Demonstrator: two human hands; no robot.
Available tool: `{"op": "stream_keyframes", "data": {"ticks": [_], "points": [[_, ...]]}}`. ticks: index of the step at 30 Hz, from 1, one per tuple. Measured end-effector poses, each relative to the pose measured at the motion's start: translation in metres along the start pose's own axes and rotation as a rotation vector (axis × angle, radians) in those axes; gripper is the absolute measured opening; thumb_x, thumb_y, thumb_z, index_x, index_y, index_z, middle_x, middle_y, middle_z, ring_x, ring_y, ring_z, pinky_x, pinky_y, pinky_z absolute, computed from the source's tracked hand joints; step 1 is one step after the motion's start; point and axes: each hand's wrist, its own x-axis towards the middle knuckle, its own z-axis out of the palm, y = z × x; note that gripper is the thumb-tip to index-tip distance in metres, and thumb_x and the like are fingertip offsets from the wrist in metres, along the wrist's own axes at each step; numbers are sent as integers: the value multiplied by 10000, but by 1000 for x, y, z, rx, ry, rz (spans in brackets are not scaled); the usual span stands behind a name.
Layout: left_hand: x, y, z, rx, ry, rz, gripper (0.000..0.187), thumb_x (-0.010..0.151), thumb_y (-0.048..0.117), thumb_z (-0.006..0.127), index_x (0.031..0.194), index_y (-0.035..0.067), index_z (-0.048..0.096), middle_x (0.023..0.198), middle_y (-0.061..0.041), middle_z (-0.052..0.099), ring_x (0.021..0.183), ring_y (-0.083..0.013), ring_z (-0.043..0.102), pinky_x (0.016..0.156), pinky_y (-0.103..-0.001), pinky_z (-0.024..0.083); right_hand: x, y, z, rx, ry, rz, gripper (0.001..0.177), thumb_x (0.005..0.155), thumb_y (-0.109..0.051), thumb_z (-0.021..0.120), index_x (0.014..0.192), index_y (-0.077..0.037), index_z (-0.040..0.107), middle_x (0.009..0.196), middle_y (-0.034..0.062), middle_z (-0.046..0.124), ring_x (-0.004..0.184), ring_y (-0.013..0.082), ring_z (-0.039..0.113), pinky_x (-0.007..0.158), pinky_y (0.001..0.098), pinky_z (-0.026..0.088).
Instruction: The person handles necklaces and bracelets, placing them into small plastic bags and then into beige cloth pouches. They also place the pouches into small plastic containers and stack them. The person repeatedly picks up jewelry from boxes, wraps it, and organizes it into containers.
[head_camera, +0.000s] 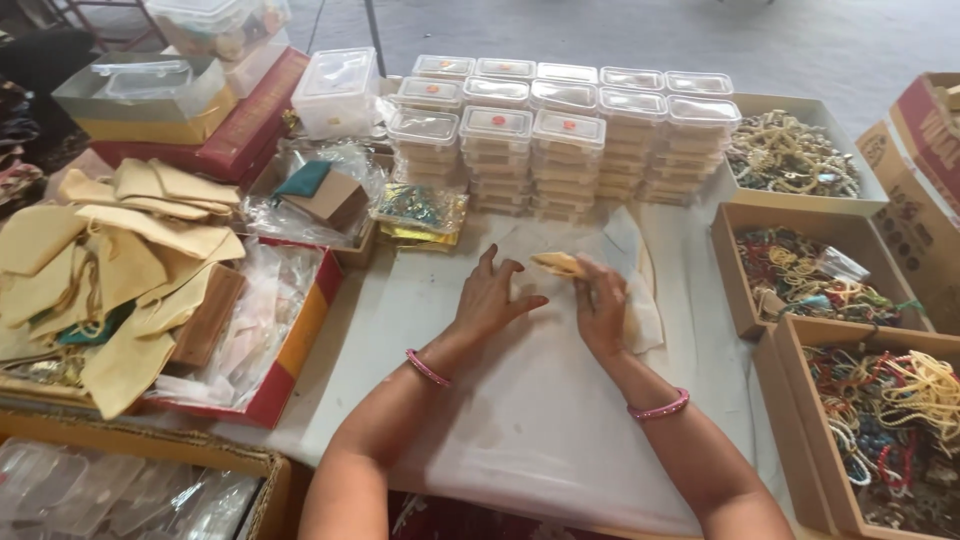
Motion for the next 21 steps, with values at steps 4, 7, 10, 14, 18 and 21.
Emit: {"op": "stream_keyframes", "data": {"ticks": [4,7,10,14,18,21], "points": [[0,-10,14,-97,15,14,581,760,519,834,1129,92,692,1499,-352,402,1187,-467,606,989,-503,497,1,-10,-4,100,-28,50,366,940,41,673,1275,-106,659,1221,99,708,1163,324,644,1041,395,466],[-1,-26,9,-161,1,108,435,821,476,829,981,87,719,1525,-301,438,1253,-442,598,1018,-480,509,8,-18,-9,91,49,44,298,973,60,644,1232,-85,614,1244,104,683,1188,299,617,1062,383,441],[-5,-42,4,-178,-48,254,397,817,440,867,844,72,720,1519,-261,469,1342,-454,541,1039,-474,505,10,-30,-15,105,70,5,306,938,92,619,1203,-61,598,1255,121,653,1212,311,566,1089,406,388],[-6,-50,13,-229,-201,289,415,768,324,853,1007,55,647,1556,-216,459,1361,-423,550,1053,-443,517,8,-39,-18,32,47,-155,353,900,98,634,1186,-106,603,1243,86,634,1216,280,547,1161,450,335],[-6,-31,0,-353,-159,288,913,695,246,885,1455,52,417,1487,-218,413,1345,-437,510,1085,-452,486,11,-46,-19,-86,-50,-245,351,900,76,693,1167,-146,639,1202,19,697,1140,208,633,1160,465,277],[-8,-26,-3,-466,-153,175,1012,739,293,912,1531,92,315,1472,-205,404,1348,-399,519,1096,-451,482,10,-43,-19,-29,-113,-192,334,884,53,709,1143,-146,641,1152,-22,716,1069,178,648,1125,452,270]]}}
